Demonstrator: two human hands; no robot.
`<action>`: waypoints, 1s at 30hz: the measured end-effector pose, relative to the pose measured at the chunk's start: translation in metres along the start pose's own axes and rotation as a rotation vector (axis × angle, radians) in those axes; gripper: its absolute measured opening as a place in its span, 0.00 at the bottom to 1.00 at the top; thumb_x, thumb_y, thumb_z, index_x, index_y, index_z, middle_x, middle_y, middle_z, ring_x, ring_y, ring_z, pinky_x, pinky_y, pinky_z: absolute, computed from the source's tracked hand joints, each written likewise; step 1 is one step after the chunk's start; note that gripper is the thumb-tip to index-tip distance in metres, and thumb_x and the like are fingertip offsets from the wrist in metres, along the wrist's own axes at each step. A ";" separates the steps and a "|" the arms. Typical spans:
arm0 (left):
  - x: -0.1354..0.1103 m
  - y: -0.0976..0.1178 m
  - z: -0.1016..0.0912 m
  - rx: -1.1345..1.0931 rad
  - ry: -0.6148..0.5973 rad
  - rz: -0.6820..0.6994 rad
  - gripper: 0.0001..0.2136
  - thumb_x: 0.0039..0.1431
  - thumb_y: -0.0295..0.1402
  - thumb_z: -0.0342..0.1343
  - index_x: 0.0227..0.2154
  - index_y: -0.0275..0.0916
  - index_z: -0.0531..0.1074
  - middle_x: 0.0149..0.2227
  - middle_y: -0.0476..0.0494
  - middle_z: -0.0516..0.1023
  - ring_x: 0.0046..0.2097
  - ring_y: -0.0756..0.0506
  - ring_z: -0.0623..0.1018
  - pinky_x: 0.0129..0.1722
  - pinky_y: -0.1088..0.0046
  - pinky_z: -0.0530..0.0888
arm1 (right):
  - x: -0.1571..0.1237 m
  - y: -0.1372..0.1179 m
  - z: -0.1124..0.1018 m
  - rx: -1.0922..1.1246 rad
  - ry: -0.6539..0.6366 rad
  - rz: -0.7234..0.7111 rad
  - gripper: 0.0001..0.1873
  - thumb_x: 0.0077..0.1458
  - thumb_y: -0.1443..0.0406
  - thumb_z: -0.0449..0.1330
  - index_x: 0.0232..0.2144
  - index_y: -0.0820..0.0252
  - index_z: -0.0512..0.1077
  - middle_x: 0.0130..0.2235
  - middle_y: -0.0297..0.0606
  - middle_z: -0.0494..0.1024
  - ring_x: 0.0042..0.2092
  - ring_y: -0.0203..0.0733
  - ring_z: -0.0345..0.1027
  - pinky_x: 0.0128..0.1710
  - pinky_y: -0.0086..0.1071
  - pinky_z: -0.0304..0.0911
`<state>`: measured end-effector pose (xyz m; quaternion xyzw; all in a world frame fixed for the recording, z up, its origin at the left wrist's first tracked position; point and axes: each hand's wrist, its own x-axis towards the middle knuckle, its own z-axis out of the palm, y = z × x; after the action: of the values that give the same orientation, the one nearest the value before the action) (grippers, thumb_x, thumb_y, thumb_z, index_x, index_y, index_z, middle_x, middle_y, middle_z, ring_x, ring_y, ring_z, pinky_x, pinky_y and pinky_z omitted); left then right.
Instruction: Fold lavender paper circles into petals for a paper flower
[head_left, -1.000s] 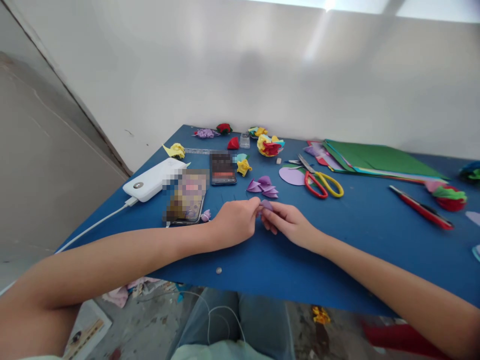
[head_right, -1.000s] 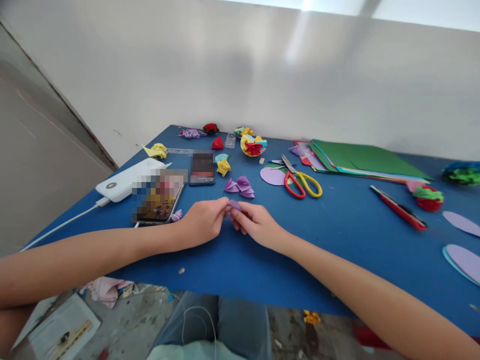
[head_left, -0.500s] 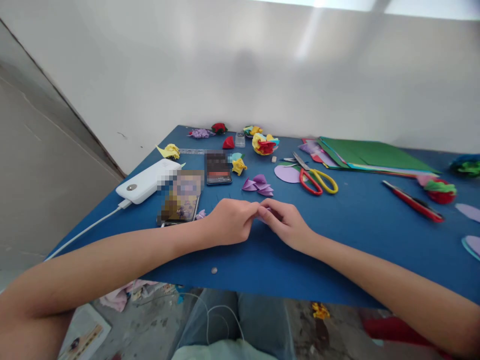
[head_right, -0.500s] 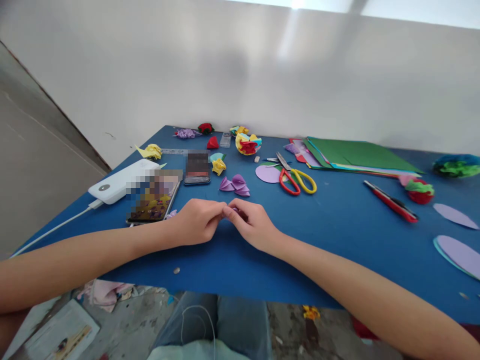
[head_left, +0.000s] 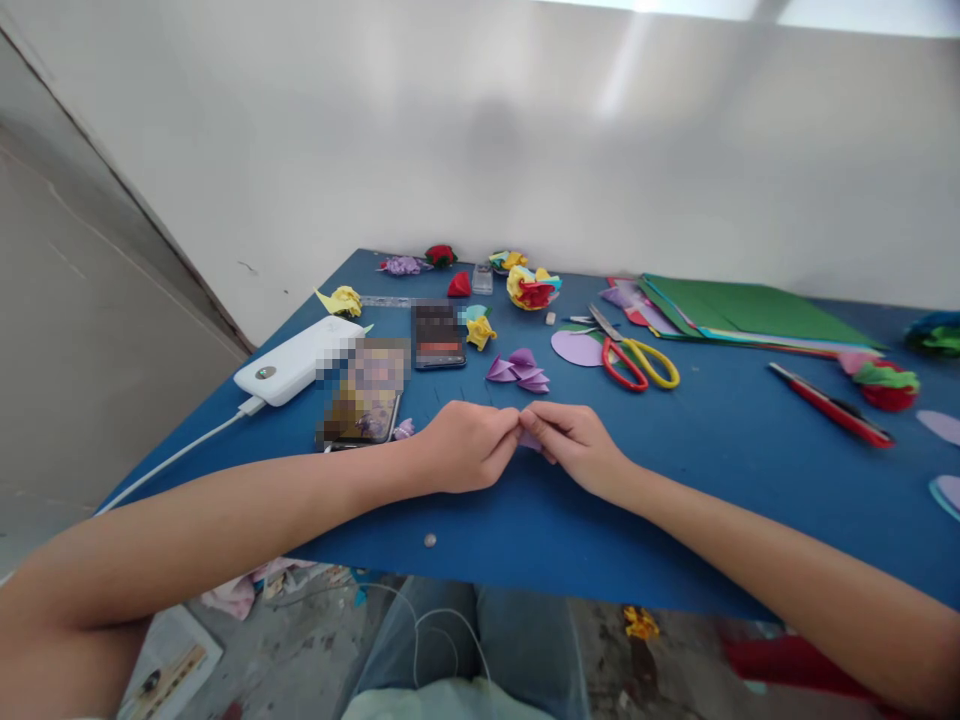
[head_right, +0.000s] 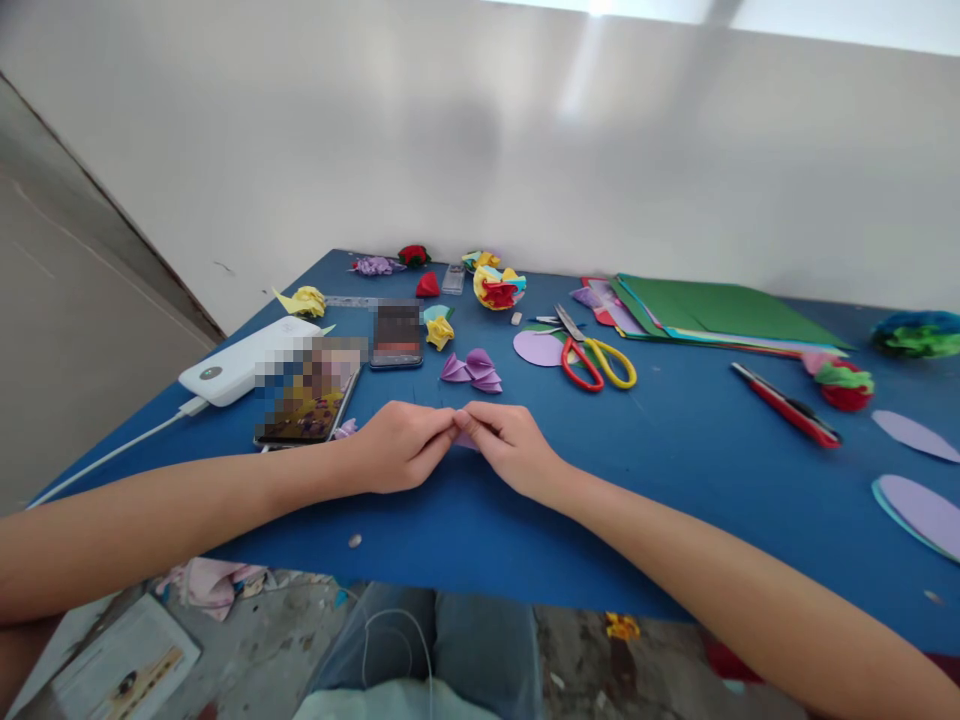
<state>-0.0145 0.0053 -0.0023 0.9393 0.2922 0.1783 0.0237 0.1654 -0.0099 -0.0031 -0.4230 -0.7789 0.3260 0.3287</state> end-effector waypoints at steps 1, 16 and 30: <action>0.000 0.000 0.000 0.004 0.003 -0.002 0.11 0.61 0.31 0.40 0.29 0.35 0.65 0.27 0.45 0.73 0.28 0.47 0.73 0.26 0.74 0.65 | 0.000 0.000 0.000 0.004 -0.003 0.001 0.18 0.59 0.57 0.47 0.21 0.59 0.63 0.20 0.30 0.63 0.23 0.32 0.56 0.24 0.26 0.53; 0.000 0.002 0.001 0.061 -0.007 -0.022 0.11 0.60 0.31 0.40 0.29 0.35 0.66 0.27 0.45 0.73 0.28 0.47 0.74 0.26 0.74 0.65 | 0.000 -0.001 0.001 -0.048 -0.015 -0.013 0.19 0.60 0.57 0.45 0.20 0.59 0.59 0.21 0.30 0.63 0.24 0.33 0.57 0.26 0.27 0.53; 0.001 0.001 0.007 0.034 -0.077 -0.066 0.11 0.58 0.31 0.40 0.30 0.34 0.66 0.27 0.41 0.74 0.29 0.44 0.74 0.27 0.69 0.69 | -0.001 -0.002 0.010 -0.387 0.227 -0.319 0.08 0.57 0.67 0.47 0.40 0.59 0.62 0.39 0.42 0.70 0.42 0.44 0.61 0.44 0.39 0.56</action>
<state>-0.0107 0.0051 -0.0082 0.9355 0.3251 0.1361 0.0249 0.1578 -0.0140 -0.0078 -0.3838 -0.8417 0.0660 0.3740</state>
